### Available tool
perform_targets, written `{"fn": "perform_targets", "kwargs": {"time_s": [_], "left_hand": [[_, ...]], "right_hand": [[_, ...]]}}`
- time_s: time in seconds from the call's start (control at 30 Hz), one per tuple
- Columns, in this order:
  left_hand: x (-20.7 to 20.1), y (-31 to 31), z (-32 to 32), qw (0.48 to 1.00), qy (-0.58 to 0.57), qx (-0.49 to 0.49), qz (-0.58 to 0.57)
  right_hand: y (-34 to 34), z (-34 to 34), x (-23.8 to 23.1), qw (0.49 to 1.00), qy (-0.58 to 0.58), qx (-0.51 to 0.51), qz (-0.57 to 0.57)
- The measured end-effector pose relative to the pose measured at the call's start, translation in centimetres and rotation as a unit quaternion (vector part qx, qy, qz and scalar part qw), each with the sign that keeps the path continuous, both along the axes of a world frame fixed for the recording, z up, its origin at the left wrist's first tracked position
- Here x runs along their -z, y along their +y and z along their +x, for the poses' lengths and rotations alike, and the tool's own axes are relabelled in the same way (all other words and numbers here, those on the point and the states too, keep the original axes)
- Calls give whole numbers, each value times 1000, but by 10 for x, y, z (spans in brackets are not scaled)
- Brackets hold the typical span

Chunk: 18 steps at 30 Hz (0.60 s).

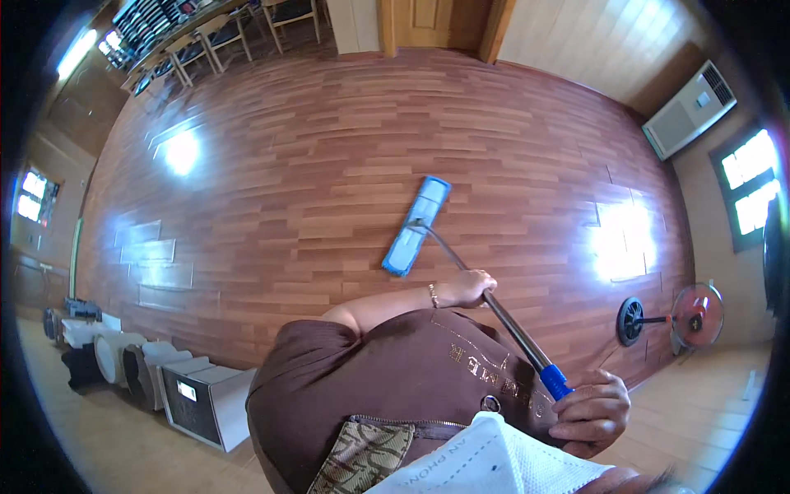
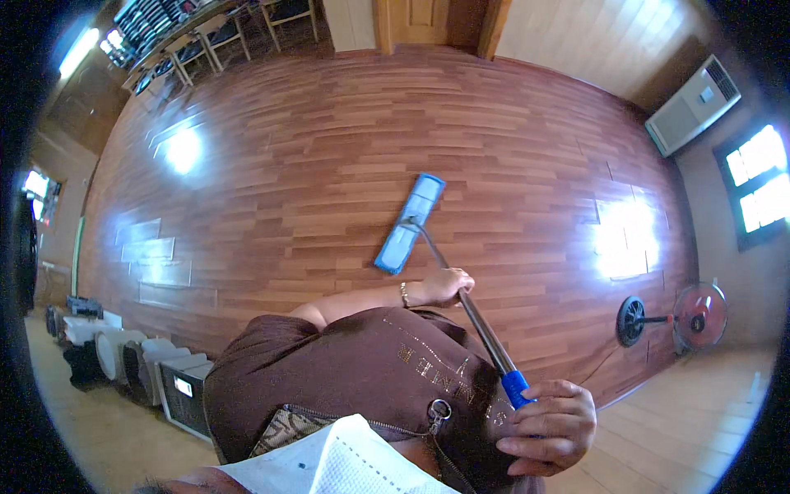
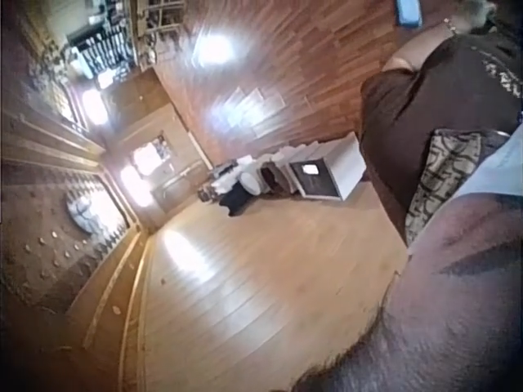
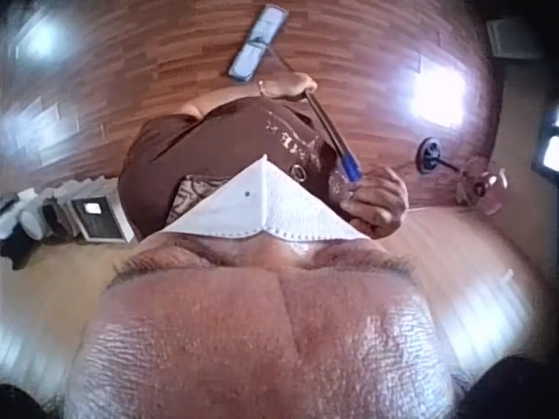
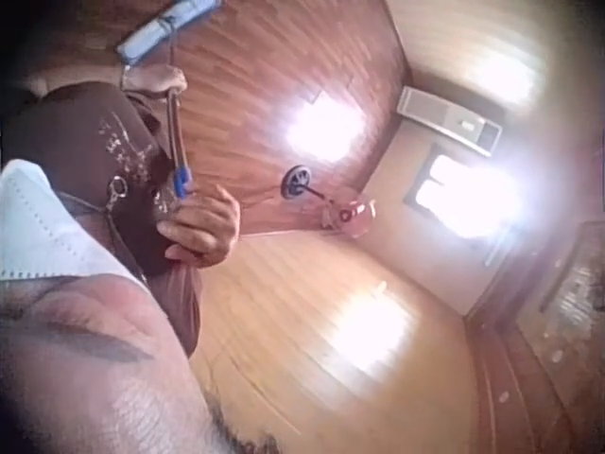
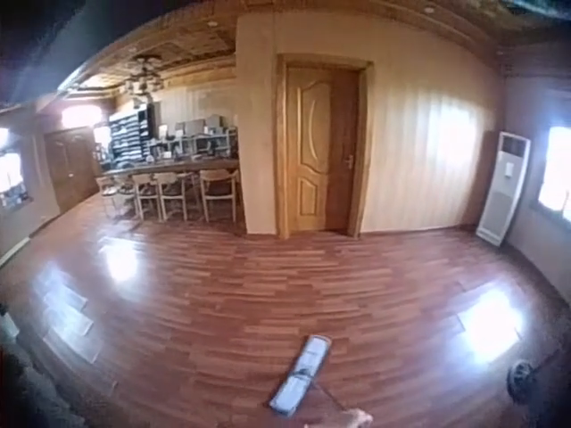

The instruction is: Mopping a wooden floor in a large room using a flat mop.

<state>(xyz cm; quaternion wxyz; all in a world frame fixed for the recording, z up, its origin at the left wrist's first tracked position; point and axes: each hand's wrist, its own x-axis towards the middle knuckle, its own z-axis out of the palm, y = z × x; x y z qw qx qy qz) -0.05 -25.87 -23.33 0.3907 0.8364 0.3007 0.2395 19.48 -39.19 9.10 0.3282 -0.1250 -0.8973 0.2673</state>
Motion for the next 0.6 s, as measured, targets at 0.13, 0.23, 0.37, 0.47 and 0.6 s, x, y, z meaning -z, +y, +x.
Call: {"fn": "perform_targets", "kwargs": {"time_s": [0.13,0.23,0.37,0.47,0.6], "left_hand": [[15,-4,34,998,16,60,7],[17,-10,60,996,41,77,30],[3,-11,63,988,113,84,68],[9,-3,57,993,91,31,65],[22,22,31,992,91,-55,62]], "right_hand": [[-16,-6,7,999,26,16,16],[-27,8,12,998,55,20,2],[-47,13,20,987,39,136,74],[-48,7,22,979,20,198,44],[-26,7,22,977,-39,207,-24]]}}
